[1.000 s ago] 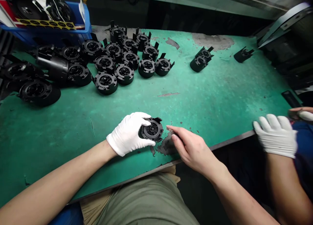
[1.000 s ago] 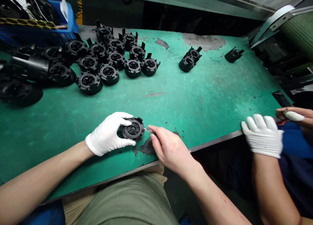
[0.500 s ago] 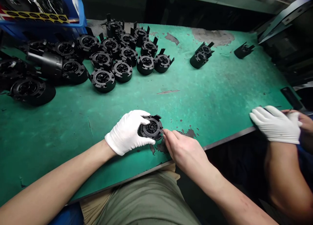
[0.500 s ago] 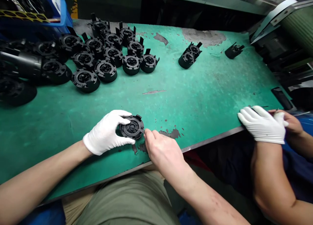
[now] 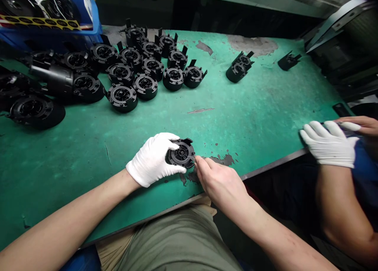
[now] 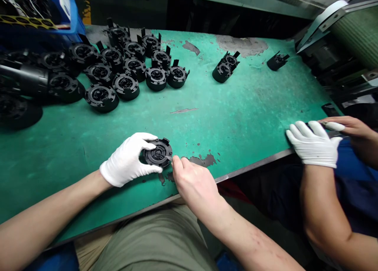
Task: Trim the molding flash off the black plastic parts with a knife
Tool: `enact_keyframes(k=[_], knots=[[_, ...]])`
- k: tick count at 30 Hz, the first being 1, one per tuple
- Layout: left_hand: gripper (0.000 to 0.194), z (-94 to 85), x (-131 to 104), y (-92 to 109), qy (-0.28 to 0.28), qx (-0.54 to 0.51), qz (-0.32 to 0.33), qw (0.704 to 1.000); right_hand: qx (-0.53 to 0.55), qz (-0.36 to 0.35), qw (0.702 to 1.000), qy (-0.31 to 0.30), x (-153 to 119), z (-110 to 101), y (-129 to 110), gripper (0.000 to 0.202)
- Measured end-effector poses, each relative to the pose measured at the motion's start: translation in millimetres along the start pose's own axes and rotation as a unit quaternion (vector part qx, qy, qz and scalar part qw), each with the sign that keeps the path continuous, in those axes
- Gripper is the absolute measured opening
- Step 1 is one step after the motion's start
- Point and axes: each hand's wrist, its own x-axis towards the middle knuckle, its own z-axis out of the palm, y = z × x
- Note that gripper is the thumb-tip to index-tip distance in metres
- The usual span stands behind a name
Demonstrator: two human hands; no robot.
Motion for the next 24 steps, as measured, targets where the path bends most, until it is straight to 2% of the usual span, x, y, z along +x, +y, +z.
enact_keyframes(k=[11,14,18,22,24], knots=[[0.067,-0.1,0,2,-0.009,-0.002,-0.022,1.000,0.039,0.011,0.999,-0.015,-3,5,-3,0.030],[0.067,-1.1,1,2,-0.020,-0.005,-0.025,0.999,0.101,0.011,0.995,-0.009,-4,6,0,0.034],[0.059,-3.7,-1,1,-0.026,-0.028,-0.018,0.999,0.234,0.018,0.972,0.001,-4,1,17,0.035],[0.048,-7.4,-7,0,-0.031,-0.054,-0.025,0.998,0.266,-0.007,0.964,0.020,-3,-5,40,0.045],[0.047,-9.0,-9,-2,-0.027,-0.067,-0.026,0.997,0.283,-0.027,0.958,0.028,-4,-4,50,0.042]])
